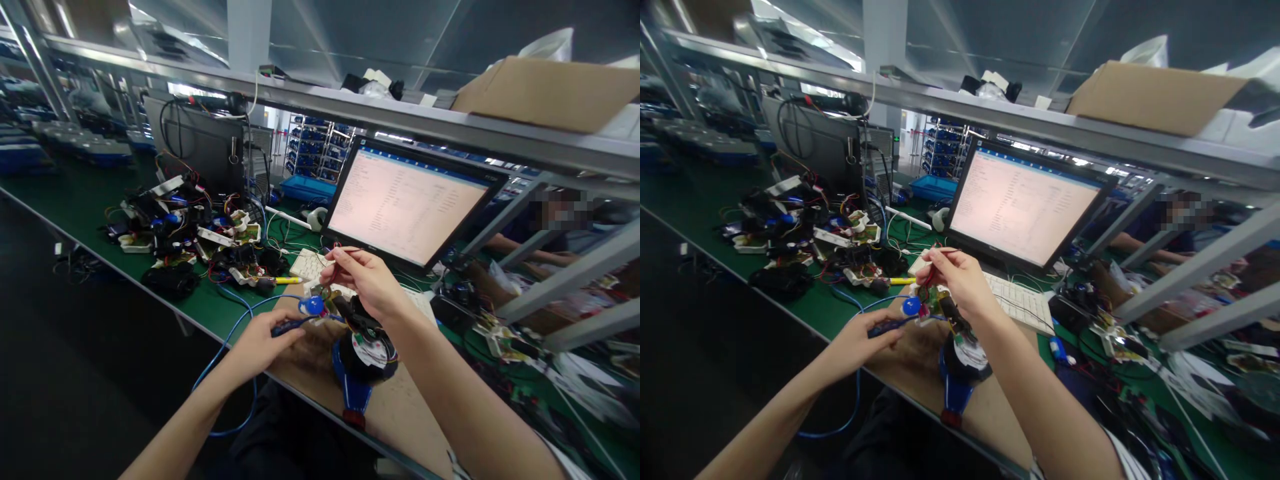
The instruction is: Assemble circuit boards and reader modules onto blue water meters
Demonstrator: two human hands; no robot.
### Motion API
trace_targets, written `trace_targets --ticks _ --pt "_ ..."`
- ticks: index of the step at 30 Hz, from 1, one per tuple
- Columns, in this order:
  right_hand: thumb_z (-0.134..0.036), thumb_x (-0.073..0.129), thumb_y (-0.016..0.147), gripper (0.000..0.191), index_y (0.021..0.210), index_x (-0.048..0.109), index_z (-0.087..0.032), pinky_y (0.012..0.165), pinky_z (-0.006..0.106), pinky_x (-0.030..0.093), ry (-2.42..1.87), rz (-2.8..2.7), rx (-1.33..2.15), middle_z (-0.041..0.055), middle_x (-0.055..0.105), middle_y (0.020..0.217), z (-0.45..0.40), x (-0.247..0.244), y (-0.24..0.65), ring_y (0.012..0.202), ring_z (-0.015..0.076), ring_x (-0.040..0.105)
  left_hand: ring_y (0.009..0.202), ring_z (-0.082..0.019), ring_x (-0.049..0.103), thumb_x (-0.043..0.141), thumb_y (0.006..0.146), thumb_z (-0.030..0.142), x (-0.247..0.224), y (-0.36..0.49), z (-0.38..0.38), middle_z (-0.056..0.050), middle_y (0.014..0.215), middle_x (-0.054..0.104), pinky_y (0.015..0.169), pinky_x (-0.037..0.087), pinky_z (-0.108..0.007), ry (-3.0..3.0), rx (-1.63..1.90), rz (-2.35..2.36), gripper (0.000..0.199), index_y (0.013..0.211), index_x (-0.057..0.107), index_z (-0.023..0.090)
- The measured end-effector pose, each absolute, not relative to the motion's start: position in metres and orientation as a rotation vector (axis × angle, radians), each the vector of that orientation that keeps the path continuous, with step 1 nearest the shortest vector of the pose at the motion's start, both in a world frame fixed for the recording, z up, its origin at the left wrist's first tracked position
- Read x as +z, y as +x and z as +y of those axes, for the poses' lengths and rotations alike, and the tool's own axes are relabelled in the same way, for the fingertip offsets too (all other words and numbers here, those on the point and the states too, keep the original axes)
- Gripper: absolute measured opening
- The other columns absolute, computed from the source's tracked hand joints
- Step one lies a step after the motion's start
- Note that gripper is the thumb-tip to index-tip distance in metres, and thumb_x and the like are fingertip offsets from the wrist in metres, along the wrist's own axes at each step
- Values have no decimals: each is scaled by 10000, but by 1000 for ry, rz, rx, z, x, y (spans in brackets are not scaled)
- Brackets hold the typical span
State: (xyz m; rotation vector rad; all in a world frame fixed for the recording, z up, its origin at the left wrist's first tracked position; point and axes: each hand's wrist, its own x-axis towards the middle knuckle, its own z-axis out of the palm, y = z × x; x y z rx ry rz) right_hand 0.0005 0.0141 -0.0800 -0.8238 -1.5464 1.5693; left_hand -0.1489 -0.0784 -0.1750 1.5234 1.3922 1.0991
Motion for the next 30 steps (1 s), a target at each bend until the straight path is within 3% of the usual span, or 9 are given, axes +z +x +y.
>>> trace_targets --ticks 4,8,11,15,18,22,27,30 --pt "-356 635 748 233 773 567 -134 624 257 490 -891 -1453 1587 -7 622 591 23 -70 3 541 100 597 758 -204 607 455 837 399 -183 -159 -90 -21 785 671 688 429 -278 1812 873 1573 285 842 668 210" --pt "-282 540 840 155 763 558 -148 551 223 475 -911 -1361 1644 -51 547 521 29 -54 5 489 77 562 898 -264 605 558 766 404 -193 -168 -96 -65 990 667 783 443 -353 1872 688 1752 299 991 654 233" --pt "-247 457 892 188 767 553 -144 502 214 462 -928 -1410 1732 -63 487 493 30 -44 3 450 68 529 1089 -300 521 653 663 470 -197 -158 -82 -143 1220 544 936 384 -442 1749 963 1798 645 1210 509 160" --pt "-234 457 894 185 767 550 -137 480 197 455 -941 -1477 1792 -85 406 459 30 -32 4 388 35 426 1170 -273 471 710 608 397 -198 -120 -39 -183 1318 444 974 380 -430 1376 1422 1396 792 1279 378 140" --pt "-267 535 846 155 776 566 -131 440 179 428 -936 -1654 1816 -92 396 451 32 -23 16 370 26 397 1038 -254 571 712 606 333 -193 -97 -12 -167 1216 536 867 477 -400 1037 1532 1080 654 1170 443 140" --pt "-329 610 775 210 762 591 -121 464 181 424 -960 -1995 1667 -57 482 487 39 -20 42 435 54 495 753 -209 646 691 639 317 -183 -97 -2 -97 906 641 636 551 -338 805 1585 1037 401 947 540 112" --pt "-413 593 768 277 778 579 -137 521 189 407 -963 -2089 1473 -29 543 568 46 -46 69 532 64 521 609 -151 633 697 635 281 -166 -125 -9 -28 753 616 591 560 -296 832 1825 1100 354 893 530 106" --pt "-450 589 763 321 799 569 -132 533 202 385 -944 -2163 1454 -25 548 613 49 -66 80 554 65 503 611 -147 627 712 630 281 -154 -133 -21 -16 765 605 553 556 -280 972 1740 1134 396 931 506 126"
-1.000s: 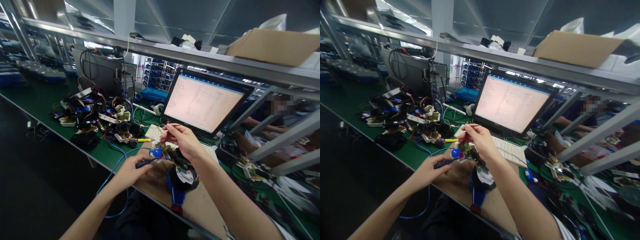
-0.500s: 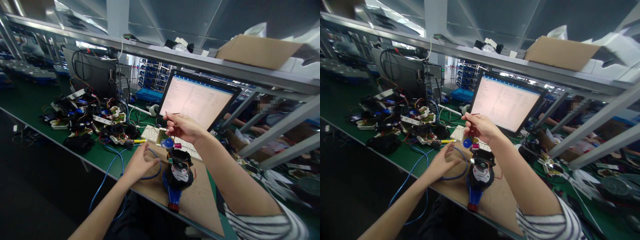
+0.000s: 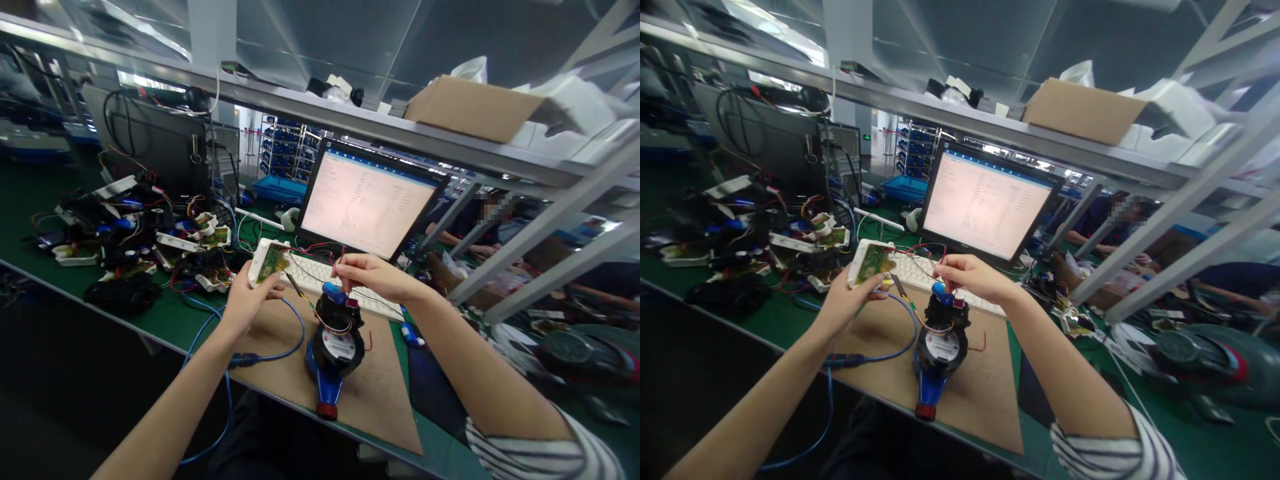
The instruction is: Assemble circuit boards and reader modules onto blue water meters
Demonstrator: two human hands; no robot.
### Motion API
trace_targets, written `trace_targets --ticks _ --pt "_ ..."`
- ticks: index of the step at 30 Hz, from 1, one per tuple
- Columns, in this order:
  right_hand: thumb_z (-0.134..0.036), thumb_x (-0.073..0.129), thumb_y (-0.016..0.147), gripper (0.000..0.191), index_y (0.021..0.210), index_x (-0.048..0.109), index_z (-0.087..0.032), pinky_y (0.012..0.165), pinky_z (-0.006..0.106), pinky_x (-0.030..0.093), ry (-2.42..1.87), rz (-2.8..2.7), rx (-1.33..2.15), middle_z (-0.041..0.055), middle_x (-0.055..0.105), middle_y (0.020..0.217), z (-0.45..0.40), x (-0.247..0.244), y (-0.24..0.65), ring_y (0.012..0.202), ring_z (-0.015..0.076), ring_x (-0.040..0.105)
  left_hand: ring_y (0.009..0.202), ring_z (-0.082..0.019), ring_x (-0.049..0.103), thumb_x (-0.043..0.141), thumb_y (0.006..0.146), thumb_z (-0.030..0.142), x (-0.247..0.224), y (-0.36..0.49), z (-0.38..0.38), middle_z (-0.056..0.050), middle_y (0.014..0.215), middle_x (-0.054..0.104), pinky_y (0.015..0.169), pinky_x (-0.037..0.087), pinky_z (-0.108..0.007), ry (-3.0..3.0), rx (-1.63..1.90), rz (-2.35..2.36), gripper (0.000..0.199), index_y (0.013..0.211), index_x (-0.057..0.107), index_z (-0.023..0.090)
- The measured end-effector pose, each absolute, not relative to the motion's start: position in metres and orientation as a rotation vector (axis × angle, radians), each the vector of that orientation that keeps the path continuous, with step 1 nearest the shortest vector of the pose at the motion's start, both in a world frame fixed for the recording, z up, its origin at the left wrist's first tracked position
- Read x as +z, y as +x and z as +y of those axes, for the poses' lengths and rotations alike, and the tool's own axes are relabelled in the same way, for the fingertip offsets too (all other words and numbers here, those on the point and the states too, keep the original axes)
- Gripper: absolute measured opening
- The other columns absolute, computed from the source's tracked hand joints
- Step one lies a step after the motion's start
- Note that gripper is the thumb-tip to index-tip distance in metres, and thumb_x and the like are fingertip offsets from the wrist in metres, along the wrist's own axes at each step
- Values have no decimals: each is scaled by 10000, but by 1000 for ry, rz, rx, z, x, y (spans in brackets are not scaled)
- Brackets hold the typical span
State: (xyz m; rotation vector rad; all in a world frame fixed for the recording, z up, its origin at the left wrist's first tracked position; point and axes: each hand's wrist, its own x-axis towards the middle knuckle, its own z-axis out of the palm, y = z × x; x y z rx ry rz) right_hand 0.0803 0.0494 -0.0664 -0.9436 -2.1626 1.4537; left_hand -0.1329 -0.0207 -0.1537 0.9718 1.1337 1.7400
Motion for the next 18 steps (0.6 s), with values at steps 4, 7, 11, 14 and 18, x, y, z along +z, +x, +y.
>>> trace_targets --ticks 4,7,11,14,18 --pt "-478 564 772 355 795 564 -124 509 205 336 -978 -2161 1408 -52 477 535 53 -82 94 505 59 437 670 -143 619 708 637 289 -147 -133 -34 -15 782 581 562 554 -263 989 1537 1128 392 931 506 127" --pt "-486 552 780 357 800 559 -130 490 200 309 -969 -2098 1439 -73 405 506 52 -84 101 470 50 367 642 -120 609 653 679 306 -149 -131 -35 -9 752 579 570 541 -242 897 1538 1048 329 916 509 130" --pt "-479 495 826 353 834 559 -132 485 192 305 -969 -2252 1447 -54 432 546 50 -87 101 495 56 402 700 -138 624 584 720 345 -154 -128 -29 -26 738 588 668 540 -274 895 1579 1064 280 873 535 116" --pt "-471 456 850 348 836 560 -139 490 195 325 -984 -2384 1342 -33 475 600 48 -88 94 527 69 445 796 -176 617 606 699 388 -162 -126 -27 -41 811 582 755 527 -350 1046 1539 1195 333 885 541 120" --pt "-460 414 872 338 816 543 -153 471 183 303 -888 -2435 1191 -44 434 589 46 -78 81 509 62 397 985 -238 562 667 625 381 -182 -125 -22 -111 1035 574 929 417 -447 1344 1405 1449 526 1055 518 119"
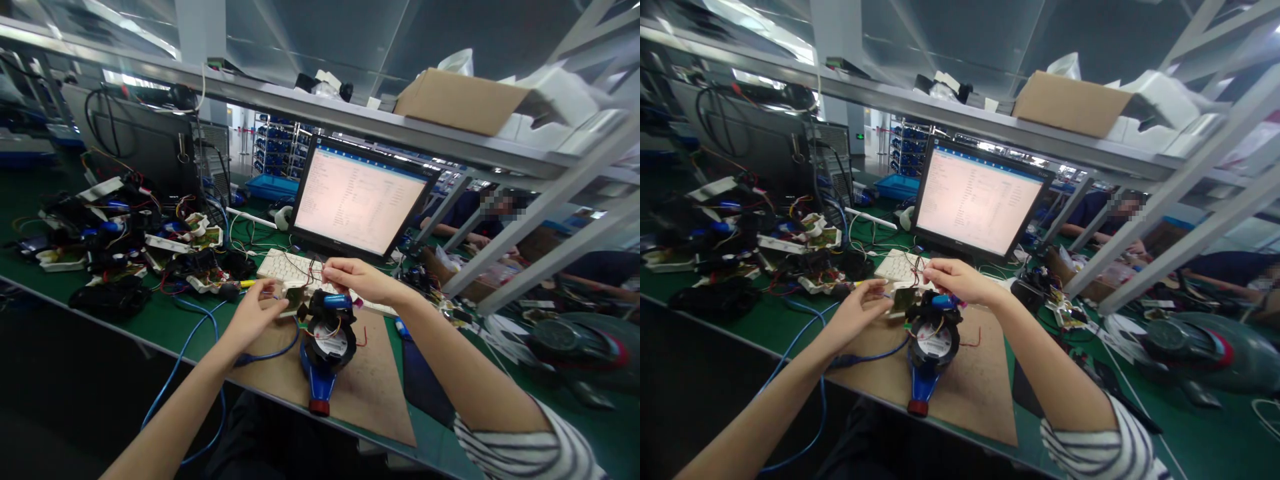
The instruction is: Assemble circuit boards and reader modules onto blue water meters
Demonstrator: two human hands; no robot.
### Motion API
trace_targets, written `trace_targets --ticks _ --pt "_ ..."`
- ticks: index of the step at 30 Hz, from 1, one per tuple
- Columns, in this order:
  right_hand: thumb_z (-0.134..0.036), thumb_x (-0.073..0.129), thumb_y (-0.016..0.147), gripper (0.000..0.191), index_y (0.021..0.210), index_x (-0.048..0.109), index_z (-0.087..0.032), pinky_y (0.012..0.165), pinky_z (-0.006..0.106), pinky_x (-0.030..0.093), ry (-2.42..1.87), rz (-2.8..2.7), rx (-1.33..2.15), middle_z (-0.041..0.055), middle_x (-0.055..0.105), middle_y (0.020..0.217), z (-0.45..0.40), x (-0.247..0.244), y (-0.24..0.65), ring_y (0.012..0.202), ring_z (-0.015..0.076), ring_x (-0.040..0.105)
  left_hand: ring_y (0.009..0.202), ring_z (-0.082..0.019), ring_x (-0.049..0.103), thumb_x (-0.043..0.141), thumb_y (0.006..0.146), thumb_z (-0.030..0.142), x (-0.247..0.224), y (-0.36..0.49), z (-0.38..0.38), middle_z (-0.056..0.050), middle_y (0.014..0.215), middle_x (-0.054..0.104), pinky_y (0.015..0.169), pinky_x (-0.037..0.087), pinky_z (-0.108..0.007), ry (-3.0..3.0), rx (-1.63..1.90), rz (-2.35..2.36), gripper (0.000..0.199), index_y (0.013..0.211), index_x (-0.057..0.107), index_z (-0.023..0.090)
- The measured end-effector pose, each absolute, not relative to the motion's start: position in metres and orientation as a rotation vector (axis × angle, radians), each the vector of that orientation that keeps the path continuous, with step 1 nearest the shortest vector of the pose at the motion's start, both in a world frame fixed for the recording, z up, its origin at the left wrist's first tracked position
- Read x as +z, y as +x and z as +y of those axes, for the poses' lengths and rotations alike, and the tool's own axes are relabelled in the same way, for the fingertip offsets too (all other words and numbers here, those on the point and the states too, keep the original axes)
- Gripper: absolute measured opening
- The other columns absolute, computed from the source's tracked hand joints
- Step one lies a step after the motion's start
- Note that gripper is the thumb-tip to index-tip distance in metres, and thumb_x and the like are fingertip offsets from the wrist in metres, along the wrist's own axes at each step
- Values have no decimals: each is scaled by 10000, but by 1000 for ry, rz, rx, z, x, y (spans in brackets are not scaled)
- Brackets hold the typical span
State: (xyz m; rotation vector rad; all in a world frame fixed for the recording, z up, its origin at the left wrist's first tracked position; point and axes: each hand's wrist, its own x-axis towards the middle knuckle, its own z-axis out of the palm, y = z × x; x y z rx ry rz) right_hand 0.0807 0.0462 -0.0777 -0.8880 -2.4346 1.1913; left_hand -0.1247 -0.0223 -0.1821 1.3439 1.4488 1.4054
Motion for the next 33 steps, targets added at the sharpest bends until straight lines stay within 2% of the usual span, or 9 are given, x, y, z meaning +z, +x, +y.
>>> trace_targets --ticks 4,6,11,13,16,20,24,31,33 --pt "-436 419 874 318 831 563 -156 476 179 298 -850 -2541 1118 -40 426 611 50 -71 75 521 61 384 1097 -295 509 715 570 390 -209 -124 -16 -170 1186 531 965 365 -481 1425 1327 1575 692 1158 474 119" --pt "-426 424 872 318 831 582 -153 498 187 317 -875 -2607 1081 -33 437 613 54 -74 77 540 70 400 1030 -282 561 715 577 342 -219 -121 -15 -152 1130 584 928 407 -460 1391 1253 1432 619 1117 501 129" --pt "-433 430 857 316 823 584 -159 553 221 378 -1011 -2563 1006 8 525 727 61 -92 91 625 109 475 767 -231 644 575 686 292 -226 -112 -17 -103 839 672 728 511 -372 1286 1146 1264 226 836 593 123" --pt "-416 445 850 295 801 589 -162 594 234 391 -1007 -2556 891 13 539 754 60 -96 94 663 121 491 743 -222 646 584 684 294 -223 -109 -17 -101 863 670 673 518 -347 1259 1179 1320 248 869 586 128" --pt "-391 442 859 283 797 601 -165 660 244 392 -918 -2553 794 16 554 760 57 -97 91 708 127 505 761 -211 650 668 623 280 -220 -104 -14 -105 974 660 657 520 -317 1263 1238 1341 452 1035 542 143" --pt "-374 442 865 272 816 618 -173 687 251 383 -907 -2574 645 26 567 785 58 -93 89 741 132 514 645 -214 636 570 700 346 -219 -101 -7 -96 796 674 542 495 -304 1342 1276 1428 267 846 604 125" --pt "-360 457 852 254 775 622 -182 626 261 364 -1102 -2647 418 20 588 720 60 -86 96 664 135 509 669 -207 636 550 707 331 -206 -115 -5 -58 726 662 626 488 -303 1356 1392 1571 205 770 608 144" --pt "-247 518 772 148 832 640 -188 523 261 370 -1390 -2826 571 7 617 592 48 -62 92 529 140 528 639 -182 642 575 713 395 -164 -133 -18 -39 723 662 608 494 -269 1419 1628 1596 274 814 611 143" --pt "-219 572 705 196 887 632 -179 475 261 347 -1472 -2804 555 8 592 576 47 -54 93 486 137 496 638 -168 635 582 712 370 -154 -131 -23 -27 713 661 615 491 -257 1507 1637 1638 247 812 623 148"
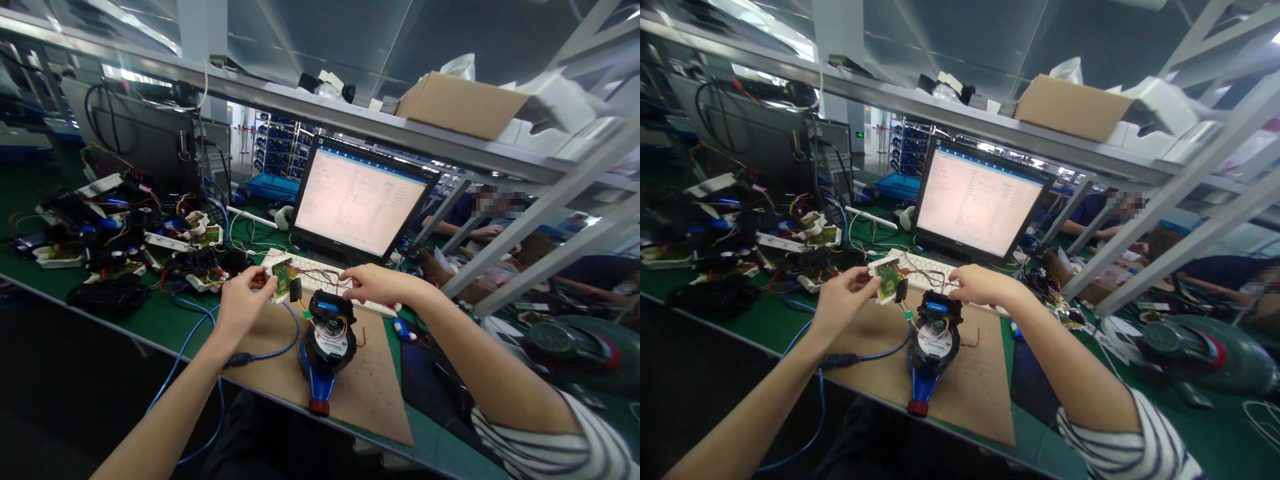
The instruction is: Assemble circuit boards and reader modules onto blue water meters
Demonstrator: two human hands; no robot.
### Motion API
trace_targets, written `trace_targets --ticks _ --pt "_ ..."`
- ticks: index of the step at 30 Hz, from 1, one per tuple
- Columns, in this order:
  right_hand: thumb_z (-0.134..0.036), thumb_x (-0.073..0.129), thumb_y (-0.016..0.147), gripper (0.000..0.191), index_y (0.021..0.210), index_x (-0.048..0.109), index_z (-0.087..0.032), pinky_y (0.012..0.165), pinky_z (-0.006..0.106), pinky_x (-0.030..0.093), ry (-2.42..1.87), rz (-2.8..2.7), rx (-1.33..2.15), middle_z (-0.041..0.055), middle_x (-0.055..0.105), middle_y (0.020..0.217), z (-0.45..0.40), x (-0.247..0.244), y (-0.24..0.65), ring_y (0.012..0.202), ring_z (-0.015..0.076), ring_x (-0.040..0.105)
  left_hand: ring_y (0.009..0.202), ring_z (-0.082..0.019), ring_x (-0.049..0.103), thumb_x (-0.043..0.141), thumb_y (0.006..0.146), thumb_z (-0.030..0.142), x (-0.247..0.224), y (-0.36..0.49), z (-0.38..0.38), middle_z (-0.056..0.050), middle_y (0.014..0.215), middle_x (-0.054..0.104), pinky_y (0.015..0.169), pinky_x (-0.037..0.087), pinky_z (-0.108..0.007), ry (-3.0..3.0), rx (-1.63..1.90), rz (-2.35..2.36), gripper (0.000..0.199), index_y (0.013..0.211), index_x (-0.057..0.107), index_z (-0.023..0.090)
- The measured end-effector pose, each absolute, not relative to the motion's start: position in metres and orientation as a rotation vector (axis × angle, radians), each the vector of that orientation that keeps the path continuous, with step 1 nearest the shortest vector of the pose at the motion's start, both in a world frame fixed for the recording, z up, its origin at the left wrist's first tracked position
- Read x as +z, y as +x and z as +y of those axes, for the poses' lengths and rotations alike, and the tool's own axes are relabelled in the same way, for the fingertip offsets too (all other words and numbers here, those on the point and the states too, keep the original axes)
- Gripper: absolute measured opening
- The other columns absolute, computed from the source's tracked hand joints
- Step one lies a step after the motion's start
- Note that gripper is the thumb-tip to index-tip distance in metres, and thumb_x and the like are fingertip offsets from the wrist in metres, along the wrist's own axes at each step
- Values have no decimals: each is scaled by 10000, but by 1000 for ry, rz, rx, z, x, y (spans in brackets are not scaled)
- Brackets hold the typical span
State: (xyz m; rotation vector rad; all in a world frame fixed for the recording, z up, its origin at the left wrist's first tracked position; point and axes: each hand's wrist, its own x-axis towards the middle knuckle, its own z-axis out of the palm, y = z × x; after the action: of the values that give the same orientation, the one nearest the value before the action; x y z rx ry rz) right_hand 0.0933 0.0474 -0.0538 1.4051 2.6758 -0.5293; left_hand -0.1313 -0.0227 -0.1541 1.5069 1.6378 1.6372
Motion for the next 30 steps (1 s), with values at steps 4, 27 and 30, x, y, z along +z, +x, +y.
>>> trace_targets --ticks 4,27,30 --pt "-181 529 657 212 867 558 -192 428 237 286 1555 2950 -914 -21 502 574 49 -48 93 472 104 416 618 -151 622 595 708 343 -141 -123 -29 -5 672 654 590 482 -230 1596 1624 1624 198 770 632 159" --pt "-306 590 705 237 881 515 -164 397 236 474 1774 2866 -1397 -25 516 597 49 -108 94 508 125 552 607 -184 573 571 716 376 -107 -116 -48 -5 610 617 560 365 -267 2093 1416 2159 169 715 636 219" --pt "-292 669 644 438 1024 490 -166 546 299 539 1785 2809 -1622 36 573 839 52 -103 102 657 148 605 638 -189 578 554 738 381 -107 -116 -49 -12 639 621 580 361 -273 2128 1404 2178 186 744 644 217"
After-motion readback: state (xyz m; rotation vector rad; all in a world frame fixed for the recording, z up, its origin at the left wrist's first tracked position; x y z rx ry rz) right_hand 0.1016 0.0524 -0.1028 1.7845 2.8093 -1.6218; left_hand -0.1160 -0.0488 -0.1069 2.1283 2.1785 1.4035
